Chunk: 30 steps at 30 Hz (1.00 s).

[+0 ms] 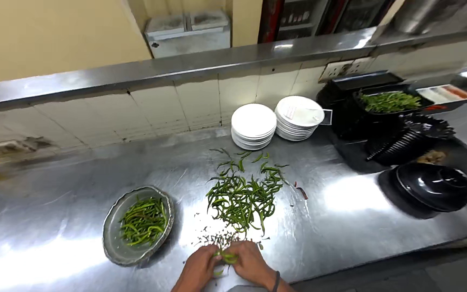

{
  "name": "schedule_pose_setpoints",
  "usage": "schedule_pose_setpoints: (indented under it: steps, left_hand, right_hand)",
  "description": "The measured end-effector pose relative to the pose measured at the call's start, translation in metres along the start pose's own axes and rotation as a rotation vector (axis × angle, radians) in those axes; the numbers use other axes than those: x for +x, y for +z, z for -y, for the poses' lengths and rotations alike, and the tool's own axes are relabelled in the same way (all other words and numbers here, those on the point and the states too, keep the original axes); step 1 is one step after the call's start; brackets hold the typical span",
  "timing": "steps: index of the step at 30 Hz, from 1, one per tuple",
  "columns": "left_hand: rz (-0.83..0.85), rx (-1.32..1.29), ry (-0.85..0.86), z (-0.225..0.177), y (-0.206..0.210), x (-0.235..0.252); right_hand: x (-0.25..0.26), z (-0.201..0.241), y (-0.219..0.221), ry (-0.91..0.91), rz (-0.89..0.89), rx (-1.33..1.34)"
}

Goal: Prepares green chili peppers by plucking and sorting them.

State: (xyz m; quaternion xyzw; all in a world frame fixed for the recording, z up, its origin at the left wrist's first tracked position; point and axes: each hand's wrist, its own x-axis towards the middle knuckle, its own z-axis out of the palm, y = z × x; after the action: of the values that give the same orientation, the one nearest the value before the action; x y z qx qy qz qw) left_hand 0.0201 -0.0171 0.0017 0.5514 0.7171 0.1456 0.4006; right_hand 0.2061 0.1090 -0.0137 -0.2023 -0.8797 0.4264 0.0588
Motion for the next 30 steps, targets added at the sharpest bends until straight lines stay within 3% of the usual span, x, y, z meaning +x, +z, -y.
schedule_pose_setpoints:
  steps: [6, 10, 13, 18, 24, 30]
  left_hand:
    - [0.095, -0.527, 0.214, 0.025, -0.012, 0.002]
    - [0.041, -0.888, 0.194, 0.03, -0.003, 0.0]
    - [-0.116, -1.152, 0.077, 0.022, 0.006, -0.001]
    - [-0.19, -1.172, -0.127, 0.014, 0.017, -0.002]
    - [-0.299, -1.429, -0.206, 0.002, 0.033, 0.001]
    - [-0.371, -1.369, -0.227, -0.008, 0.051, 0.011]
  right_hand:
    - [0.01, -0.008, 0.002, 0.001, 0.018, 0.365]
    - [0.012, -0.006, 0.004, 0.115, -0.013, 0.778]
    - [0.014, -0.016, 0.006, 0.287, -0.064, 0.765]
    - [0.014, -0.027, 0.003, 0.525, 0.018, 0.59]
    - [0.011, -0.013, -0.003, 0.412, 0.015, 0.928]
    - [0.016, -0.002, 0.01, 0.399, -0.046, 0.732]
